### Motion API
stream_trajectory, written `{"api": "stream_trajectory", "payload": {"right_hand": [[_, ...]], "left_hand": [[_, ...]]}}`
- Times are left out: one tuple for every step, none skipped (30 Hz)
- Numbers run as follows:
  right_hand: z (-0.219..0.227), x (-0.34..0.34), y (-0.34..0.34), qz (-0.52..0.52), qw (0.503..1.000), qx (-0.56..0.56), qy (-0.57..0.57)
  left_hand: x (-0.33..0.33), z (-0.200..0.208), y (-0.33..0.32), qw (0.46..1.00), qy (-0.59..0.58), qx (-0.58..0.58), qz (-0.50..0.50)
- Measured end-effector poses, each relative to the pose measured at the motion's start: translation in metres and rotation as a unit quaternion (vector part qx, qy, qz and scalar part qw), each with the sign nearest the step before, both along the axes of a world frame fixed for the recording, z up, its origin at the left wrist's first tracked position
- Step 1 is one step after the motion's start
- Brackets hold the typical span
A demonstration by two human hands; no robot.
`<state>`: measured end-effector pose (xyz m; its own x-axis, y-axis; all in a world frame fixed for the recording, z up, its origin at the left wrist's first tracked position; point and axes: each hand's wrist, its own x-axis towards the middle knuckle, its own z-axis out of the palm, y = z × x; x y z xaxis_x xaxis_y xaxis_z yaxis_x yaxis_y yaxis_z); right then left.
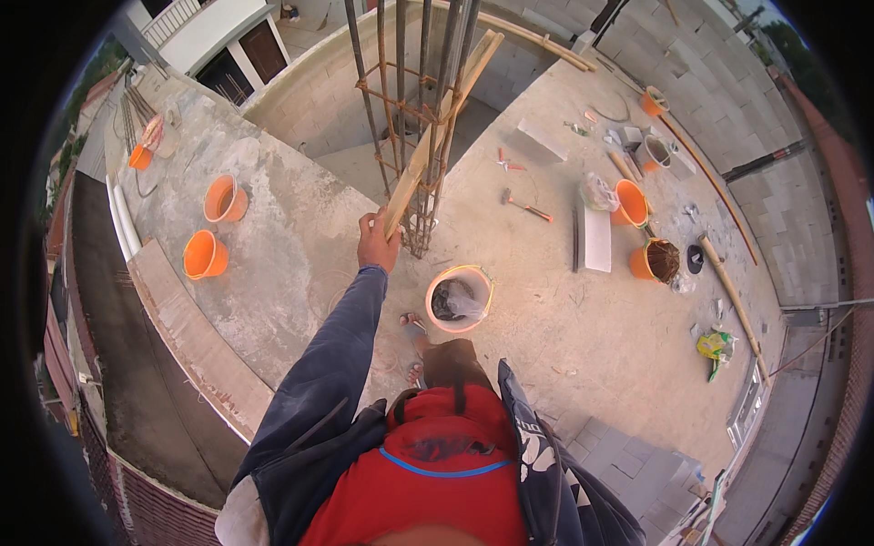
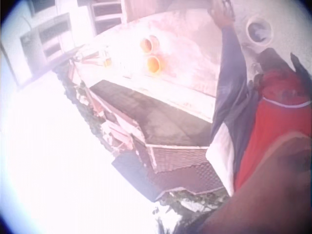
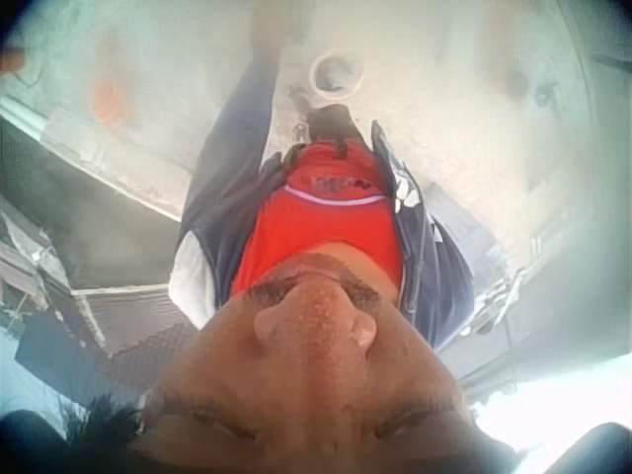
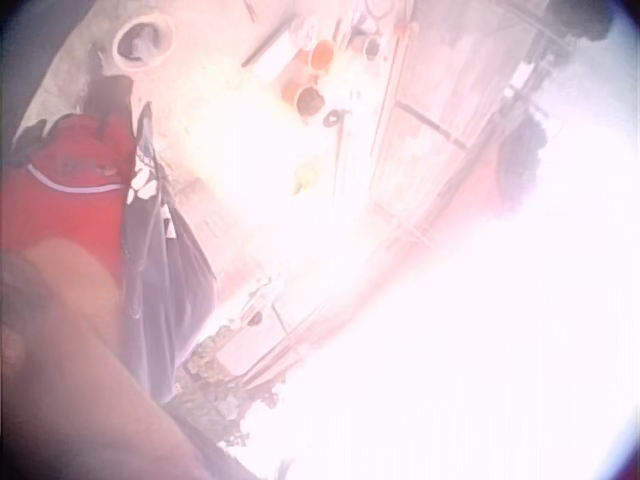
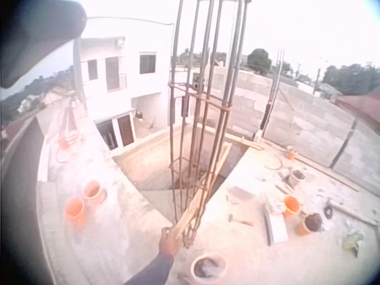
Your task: The person assembles a scaffolding structure on a rooftop by positioning wooden planks against vertical metal poles and securing them with wire. They use pliers to twist and tighten the wire around the wood and poles, then use a spirit level to check alignment.
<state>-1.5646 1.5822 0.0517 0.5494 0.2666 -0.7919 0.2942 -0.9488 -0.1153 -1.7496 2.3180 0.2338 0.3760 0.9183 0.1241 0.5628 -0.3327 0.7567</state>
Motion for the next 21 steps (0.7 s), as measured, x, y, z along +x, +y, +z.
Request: {"api": "stream_trajectory", "payload": {"right_hand": [[0.004, 0.011, 0.004, 0.019, 1.0, 0.006, 0.012], [0.009, 0.02, 0.011, 0.032, 0.999, 0.016, 0.021], [0.013, 0.022, 0.014, 0.037, 0.999, 0.027, 0.024], [0.017, 0.03, 0.02, 0.04, 0.998, 0.044, 0.024], [0.024, 0.043, 0.029, 0.048, 0.997, 0.06, 0.018], [0.03, 0.049, 0.039, 0.046, 0.996, 0.076, 0.011], [0.034, 0.055, 0.052, 0.038, 0.995, 0.089, 0.002], [0.04, 0.059, 0.07, 0.024, 0.995, 0.097, -0.01], [0.046, 0.061, 0.098, 0.0, 0.995, 0.099, -0.017], [0.052, 0.06, 0.127, -0.024, 0.994, 0.102, -0.024], [0.073, 0.071, 0.176, -0.025, 0.994, 0.1, -0.031], [0.086, 0.074, 0.203, -0.057, 0.992, 0.101, -0.046], [0.101, 0.075, 0.233, -0.043, 0.99, 0.128, -0.049], [0.112, 0.074, 0.257, -0.03, 0.986, 0.154, -0.052], [0.118, 0.074, 0.275, -0.019, 0.982, 0.179, -0.055], [0.121, 0.077, 0.294, -0.003, 0.981, 0.186, -0.053], [0.122, 0.084, 0.315, 0.017, 0.979, 0.196, -0.049], [0.123, 0.089, 0.335, 0.034, 0.977, 0.203, -0.046], [0.124, 0.094, 0.356, 0.05, 0.975, 0.213, -0.039], [0.128, 0.091, 0.367, 0.069, 0.974, 0.215, -0.027], [0.132, 0.095, 0.385, 0.087, 0.971, 0.22, -0.02]], "left_hand": [[-0.007, 0.0, 0.005, 1.0, -0.005, -0.007, 0.008], [-0.012, 0.002, 0.008, 1.0, -0.01, -0.013, 0.008], [-0.015, 0.008, 0.006, 0.999, -0.035, -0.021, -0.003], [-0.017, 0.012, 0.008, 0.998, -0.053, -0.008, -0.011], [-0.022, 0.013, 0.012, 0.997, -0.075, 0.001, -0.017], [-0.022, 0.014, 0.013, 0.995, -0.092, 0.012, -0.03], [-0.022, 0.014, 0.014, 0.995, -0.092, 0.001, -0.028], [-0.023, 0.016, 0.017, 0.996, -0.089, -0.009, -0.028], [-0.023, 0.015, 0.023, 0.996, -0.084, -0.015, -0.029], [-0.025, 0.015, 0.027, 0.996, -0.077, -0.031, -0.031], [-0.041, 0.008, 0.03, 0.996, -0.075, -0.052, -0.008], [-0.031, 0.01, 0.031, 0.994, -0.075, -0.072, -0.019], [-0.026, 0.013, 0.033, 0.994, -0.064, -0.09, -0.013], [-0.022, 0.018, 0.034, 0.993, -0.051, -0.11, -0.007], [-0.018, 0.022, 0.033, 0.991, -0.039, -0.131, -0.003], [-0.015, 0.019, 0.032, 0.994, -0.036, -0.103, 0.001], [-0.014, 0.013, 0.032, 0.997, -0.035, -0.074, 0.009], [-0.011, 0.012, 0.031, 0.998, -0.032, -0.046, 0.015], [-0.008, 0.011, 0.032, 0.999, -0.028, -0.039, 0.022], [-0.015, 0.009, 0.021, 0.998, -0.019, -0.04, 0.033], [-0.014, 0.009, 0.017, 0.998, -0.016, -0.038, 0.043]]}}
